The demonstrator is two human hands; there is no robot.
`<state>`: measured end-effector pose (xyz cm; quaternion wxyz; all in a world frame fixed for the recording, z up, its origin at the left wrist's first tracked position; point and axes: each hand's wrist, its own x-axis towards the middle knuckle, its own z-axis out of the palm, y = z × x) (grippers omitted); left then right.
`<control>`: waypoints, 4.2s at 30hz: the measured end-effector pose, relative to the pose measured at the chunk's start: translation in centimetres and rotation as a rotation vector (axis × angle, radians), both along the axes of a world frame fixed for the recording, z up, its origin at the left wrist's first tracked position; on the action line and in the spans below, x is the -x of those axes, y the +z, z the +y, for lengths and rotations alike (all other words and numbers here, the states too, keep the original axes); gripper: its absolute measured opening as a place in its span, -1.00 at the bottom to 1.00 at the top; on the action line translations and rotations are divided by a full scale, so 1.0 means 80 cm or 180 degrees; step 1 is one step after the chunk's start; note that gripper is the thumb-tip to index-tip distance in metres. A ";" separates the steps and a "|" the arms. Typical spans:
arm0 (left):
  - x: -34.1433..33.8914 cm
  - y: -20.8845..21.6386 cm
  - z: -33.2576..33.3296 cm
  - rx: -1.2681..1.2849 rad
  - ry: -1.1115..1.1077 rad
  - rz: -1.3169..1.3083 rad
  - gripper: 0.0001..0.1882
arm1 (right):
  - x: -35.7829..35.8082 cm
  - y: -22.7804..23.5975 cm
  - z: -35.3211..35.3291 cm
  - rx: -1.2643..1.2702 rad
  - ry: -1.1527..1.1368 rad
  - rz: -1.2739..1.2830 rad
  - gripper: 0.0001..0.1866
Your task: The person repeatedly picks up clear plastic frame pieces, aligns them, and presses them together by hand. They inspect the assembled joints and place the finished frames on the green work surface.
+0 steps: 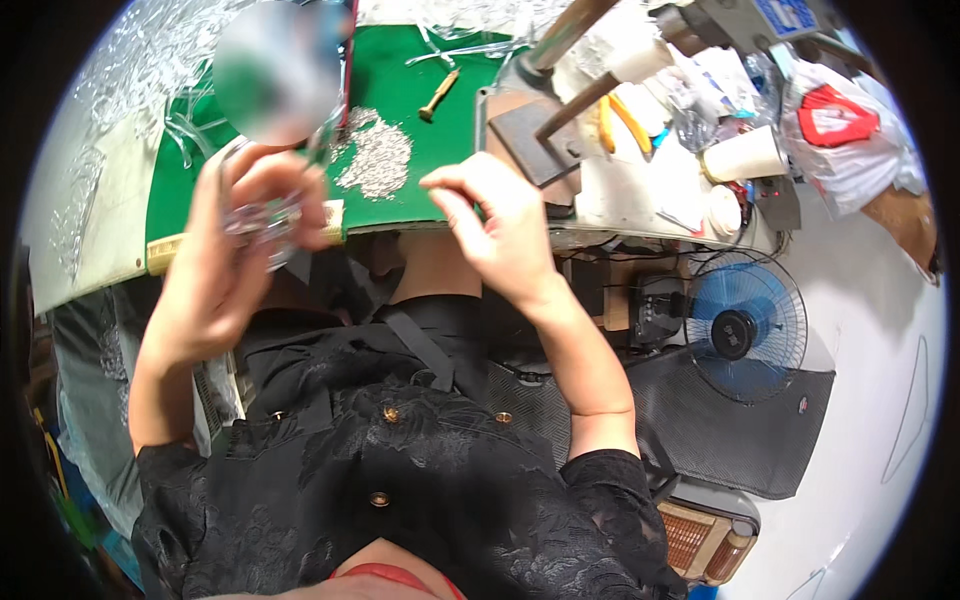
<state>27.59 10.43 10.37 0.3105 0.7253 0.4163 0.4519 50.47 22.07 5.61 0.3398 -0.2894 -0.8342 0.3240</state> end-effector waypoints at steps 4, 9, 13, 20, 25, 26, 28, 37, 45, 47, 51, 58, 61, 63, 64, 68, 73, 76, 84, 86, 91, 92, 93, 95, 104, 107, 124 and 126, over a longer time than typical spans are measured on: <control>0.057 0.007 -0.039 -0.1421 0.1738 0.2242 -0.65 | 0.011 -0.046 -0.003 -0.0436 -0.0058 -0.0495 -0.88; 0.085 -0.038 -0.066 -0.1628 0.3230 -0.0423 -0.44 | 0.023 -0.047 0.004 -0.0414 0.0056 -0.0560 -0.89; 0.096 -0.073 -0.083 -0.0693 0.2553 -0.1871 -0.47 | 0.033 -0.042 0.006 -0.0520 0.0131 -0.0744 -0.90; 0.040 -0.044 -0.076 0.0070 0.1386 -0.2582 -0.56 | 0.034 -0.039 0.008 -0.0529 0.0143 -0.0772 -0.95; 0.020 -0.045 -0.061 -0.0055 0.1308 -0.1885 -0.25 | 0.030 -0.043 0.012 -0.0388 0.0168 -0.0631 -0.91; 0.018 -0.047 -0.055 -0.0152 0.1142 -0.1927 -0.19 | 0.029 -0.043 0.011 -0.0395 0.0146 -0.0648 -0.91; 0.005 -0.040 -0.055 0.0281 0.1760 -0.1798 -0.03 | 0.029 -0.043 0.007 -0.0407 0.0109 -0.0681 -0.91; -0.010 -0.051 -0.049 0.0369 0.1906 -0.1624 0.10 | 0.045 -0.048 -0.008 -0.0579 -0.0392 -0.0817 -0.84; -0.008 -0.057 -0.050 0.0341 0.1585 -0.1723 0.14 | 0.038 -0.048 0.001 -0.0380 -0.0505 -0.0646 -0.97; -0.011 -0.059 -0.052 0.0327 0.1577 -0.1773 0.14 | 0.034 -0.047 0.004 -0.0448 -0.0462 -0.0725 -0.97; -0.016 -0.060 -0.050 0.0189 0.1552 -0.1835 0.14 | 0.032 -0.045 0.003 -0.0468 -0.0329 -0.0686 -0.94; -0.020 -0.055 -0.046 0.0229 0.1493 -0.1917 0.14 | 0.034 -0.047 0.004 -0.0406 -0.0282 -0.0707 -0.89; -0.012 -0.058 -0.046 0.0162 0.1529 -0.1748 0.13 | 0.036 -0.045 0.008 -0.0407 -0.0256 -0.0719 -0.85; -0.012 -0.052 -0.047 0.0169 0.1769 -0.1652 0.15 | 0.037 -0.042 0.012 -0.0457 -0.0087 -0.0764 -0.86; -0.012 -0.048 -0.047 0.0173 0.1886 -0.1606 0.16 | 0.038 -0.041 0.015 -0.0483 -0.0002 -0.0787 -0.87; -0.015 -0.046 -0.046 0.0225 0.2063 -0.1695 0.19 | 0.035 -0.044 0.017 -0.0652 0.0031 -0.1080 -0.86; -0.016 -0.043 -0.047 0.0256 0.2061 -0.1675 0.20 | 0.037 -0.047 0.011 -0.1030 0.0042 -0.1085 -0.88; -0.014 -0.042 -0.048 0.0291 0.1981 -0.1637 0.21 | 0.034 -0.052 0.009 -0.1087 -0.0019 -0.1189 -0.88; -0.019 -0.047 -0.048 0.0269 0.1669 -0.1808 0.19 | 0.036 -0.054 0.006 -0.1337 -0.0059 -0.1052 -0.90; -0.021 -0.052 -0.046 0.0227 0.1524 -0.1827 0.17 | 0.034 -0.055 0.007 -0.1205 -0.0092 -0.0959 -0.90; -0.022 -0.057 -0.039 0.0123 0.1280 -0.1765 0.13 | 0.030 -0.045 0.015 -0.0489 -0.0252 -0.0370 -0.91; -0.022 -0.059 -0.037 0.0114 0.1223 -0.1751 0.13 | 0.030 -0.046 0.015 -0.0582 -0.0274 -0.0407 -0.90; -0.022 -0.059 -0.035 0.0127 0.1163 -0.1757 0.13 | 0.031 -0.048 0.014 -0.0718 -0.0260 -0.0560 -0.89; -0.025 -0.061 -0.033 0.0111 0.1113 -0.1838 0.11 | 0.032 -0.053 0.010 -0.0987 -0.0224 -0.0869 -0.87; -0.021 -0.070 -0.031 0.0153 0.0920 -0.1834 0.08 | 0.037 -0.054 0.010 -0.1182 -0.0091 -0.1146 -0.86; -0.018 -0.072 -0.031 0.0174 0.0810 -0.1806 0.06 | 0.037 -0.050 0.013 -0.1268 0.0052 -0.1264 -0.88; -0.026 -0.072 -0.011 -0.0047 0.0263 -0.0813 -0.03 | 0.031 -0.034 0.027 -0.1418 0.0564 -0.1439 -0.89; -0.031 -0.072 -0.003 -0.0110 0.0267 -0.0817 -0.04 | 0.028 -0.032 0.026 -0.1297 0.0531 -0.1255 -0.90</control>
